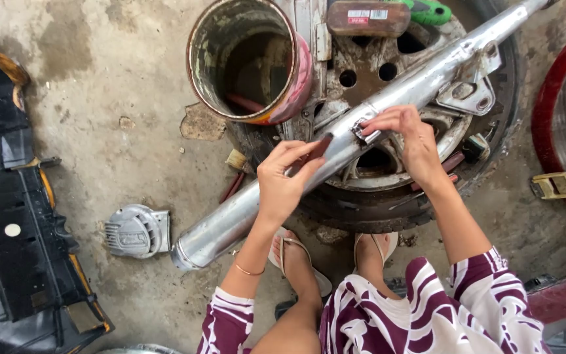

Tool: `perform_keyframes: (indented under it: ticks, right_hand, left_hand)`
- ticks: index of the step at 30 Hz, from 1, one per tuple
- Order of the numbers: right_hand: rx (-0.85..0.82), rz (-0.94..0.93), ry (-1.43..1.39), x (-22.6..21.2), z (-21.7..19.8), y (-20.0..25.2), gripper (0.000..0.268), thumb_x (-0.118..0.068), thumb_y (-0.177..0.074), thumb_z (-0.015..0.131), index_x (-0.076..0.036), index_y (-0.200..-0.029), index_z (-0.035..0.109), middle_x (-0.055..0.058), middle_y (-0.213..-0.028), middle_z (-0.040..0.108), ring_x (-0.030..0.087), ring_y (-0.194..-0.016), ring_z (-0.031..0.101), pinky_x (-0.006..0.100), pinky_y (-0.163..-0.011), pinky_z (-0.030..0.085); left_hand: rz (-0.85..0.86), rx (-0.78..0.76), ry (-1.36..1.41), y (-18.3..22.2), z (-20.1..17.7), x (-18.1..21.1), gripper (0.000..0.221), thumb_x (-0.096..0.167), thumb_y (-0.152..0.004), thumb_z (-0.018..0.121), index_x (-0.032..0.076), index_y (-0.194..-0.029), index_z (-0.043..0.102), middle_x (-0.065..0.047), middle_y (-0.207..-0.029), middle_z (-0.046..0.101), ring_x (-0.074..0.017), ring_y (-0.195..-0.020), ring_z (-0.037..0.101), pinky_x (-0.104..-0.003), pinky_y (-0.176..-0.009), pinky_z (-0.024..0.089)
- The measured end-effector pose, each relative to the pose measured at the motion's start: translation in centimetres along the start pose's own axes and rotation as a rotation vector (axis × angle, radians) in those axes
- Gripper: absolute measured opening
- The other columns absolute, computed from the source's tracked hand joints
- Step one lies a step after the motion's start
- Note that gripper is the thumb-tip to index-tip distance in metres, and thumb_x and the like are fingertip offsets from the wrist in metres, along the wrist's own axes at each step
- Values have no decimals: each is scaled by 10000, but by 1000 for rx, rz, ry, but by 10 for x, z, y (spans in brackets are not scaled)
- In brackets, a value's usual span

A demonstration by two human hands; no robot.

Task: The person scrubs a silver metal pipe resting on a tire using a small reddish-brown tool. They repeatedly dip the tool into a bucket of liquid and continue scrubbing the pipe's surface.

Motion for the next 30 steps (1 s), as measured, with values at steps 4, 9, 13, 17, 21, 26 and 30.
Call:
perform_keyframes:
  ticks: [4, 9, 13, 17, 21, 26, 30]
  right_hand:
    - [2, -25, 11, -14, 0, 0, 686, -316, -1186, 167, -90, -1032, 796, 104, -1078, 738, 262, -1148, 563, 376, -1167, 368]
    - [20, -48, 10, -20, -1, -1, 661, -301, -1188, 195, -81, -1023, 796, 106, -1062, 747, 259, -1135, 576, 374, -1149, 382]
    - [27, -36, -7, -22, 0, -2, 643, -292, -1185, 208, -81, -1029, 795, 102, -1066, 747, 256, -1143, 572, 378, -1153, 378]
    - [23, -45, -26, -23, -1, -2, 613, -276, -1184, 238, -74, -1028, 796, 111, -1062, 748, 260, -1138, 570, 378, -1148, 376]
    - [23, -41, -40, -24, -1, -3, 598, -272, -1184, 252, -79, -1025, 795, 102, -1061, 752, 245, -1142, 569, 371, -1146, 375]
    - [15, -50, -10, -22, -2, -2, 579, -270, -1185, 269, -87, -1038, 798, 90, -1063, 756, 245, -1144, 582, 359, -1133, 387]
    - [0, -56, 45, -41, -5, -5, 331, -202, -1138, 430, -67, -1237, 716, 69, -1101, 755, 254, -1163, 613, 404, -1094, 419]
  left_hand:
    - [301, 67, -244, -1, 10, 12, 202, 81, -811, 869, 114, -1002, 812, -19, -883, 686, -204, -803, 668, -296, -742, 589]
    - [426, -8, -405, 1, 38, 12, 111, 24, -827, 813, 43, -932, 783, -45, -837, 616, -233, -773, 630, -309, -694, 575]
    - [468, -1, -475, 4, 52, 10, 87, 34, -849, 783, 32, -932, 759, -45, -849, 591, -227, -792, 621, -291, -682, 567]
    - [476, 29, -549, 11, 60, 11, 82, 7, -863, 747, 7, -945, 748, -61, -860, 582, -221, -774, 612, -277, -644, 555]
    - [534, 20, -598, 14, 67, 14, 87, 2, -907, 701, 5, -982, 744, -64, -891, 575, -207, -781, 591, -272, -654, 533]
    - [655, -38, -618, 2, 67, -3, 112, 44, -884, 723, 59, -994, 743, -51, -915, 591, -224, -832, 606, -311, -702, 530]
    - [516, -26, -462, -4, 71, -17, 206, 193, -847, 813, 124, -1028, 744, -3, -893, 626, -203, -842, 649, -298, -759, 557]
Point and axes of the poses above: each hand's wrist, its own y-axis away from the middle knuckle, its own z-axis out of the palm, x = y × z, the point moved 5 cm from there along -y, towards the middle knuckle
